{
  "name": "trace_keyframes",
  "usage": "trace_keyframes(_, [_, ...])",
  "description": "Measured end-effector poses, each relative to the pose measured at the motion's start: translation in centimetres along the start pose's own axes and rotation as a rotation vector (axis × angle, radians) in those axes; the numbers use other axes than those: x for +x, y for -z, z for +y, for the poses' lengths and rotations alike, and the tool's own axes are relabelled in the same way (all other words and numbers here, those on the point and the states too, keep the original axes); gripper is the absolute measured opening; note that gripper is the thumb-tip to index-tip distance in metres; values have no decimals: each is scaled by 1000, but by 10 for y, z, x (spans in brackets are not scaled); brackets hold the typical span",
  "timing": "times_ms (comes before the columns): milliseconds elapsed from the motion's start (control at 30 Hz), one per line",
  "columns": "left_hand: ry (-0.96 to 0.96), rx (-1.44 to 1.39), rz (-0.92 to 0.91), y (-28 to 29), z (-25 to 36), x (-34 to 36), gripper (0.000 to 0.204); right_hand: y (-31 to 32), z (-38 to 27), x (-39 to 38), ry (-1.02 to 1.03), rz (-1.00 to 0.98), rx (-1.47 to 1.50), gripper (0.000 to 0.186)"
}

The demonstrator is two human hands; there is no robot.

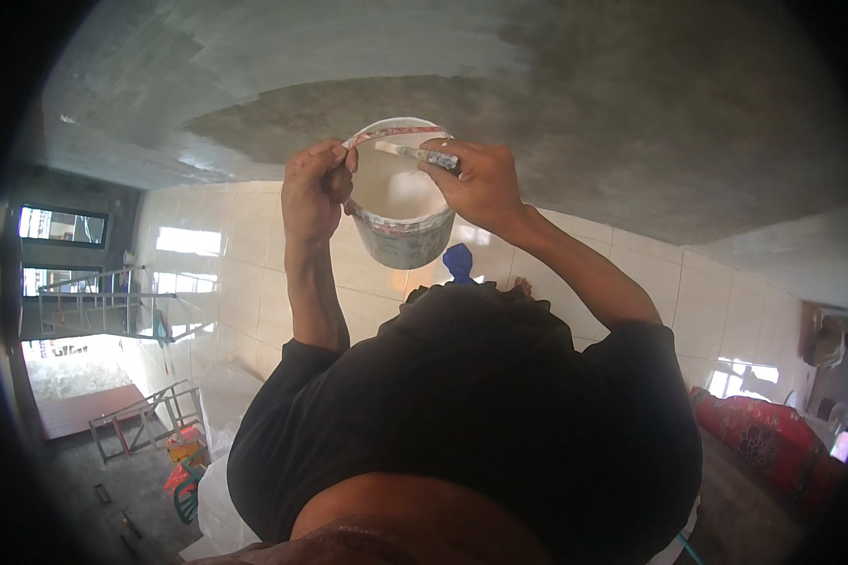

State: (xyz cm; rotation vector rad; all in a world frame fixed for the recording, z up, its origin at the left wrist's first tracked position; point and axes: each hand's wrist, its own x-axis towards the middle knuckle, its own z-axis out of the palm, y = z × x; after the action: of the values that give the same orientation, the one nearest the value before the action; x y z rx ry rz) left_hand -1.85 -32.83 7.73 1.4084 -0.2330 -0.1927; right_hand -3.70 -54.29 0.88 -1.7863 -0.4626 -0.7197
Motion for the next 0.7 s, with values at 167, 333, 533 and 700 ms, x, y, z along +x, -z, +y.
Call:
trace_keyframes(167, [46, 37, -5, 0, 4, -2, 26, 14, 2, 3, 204, -175, -344, 24])
trace_keyframes(333, [17, 13, 59, 0, -2, -1, 27, 21, 1, 1, 236, -144, -382, 23])
trace_keyframes(533, [-54, 8, 57, -2, -7, 4, 26, 26, -1, -8, -199, -21, 60, 20])
trace_keyframes(700, [-60, -8, 68, -1, -7, 5, 26, 23, -7, 5, -626, -205, 389, 16])
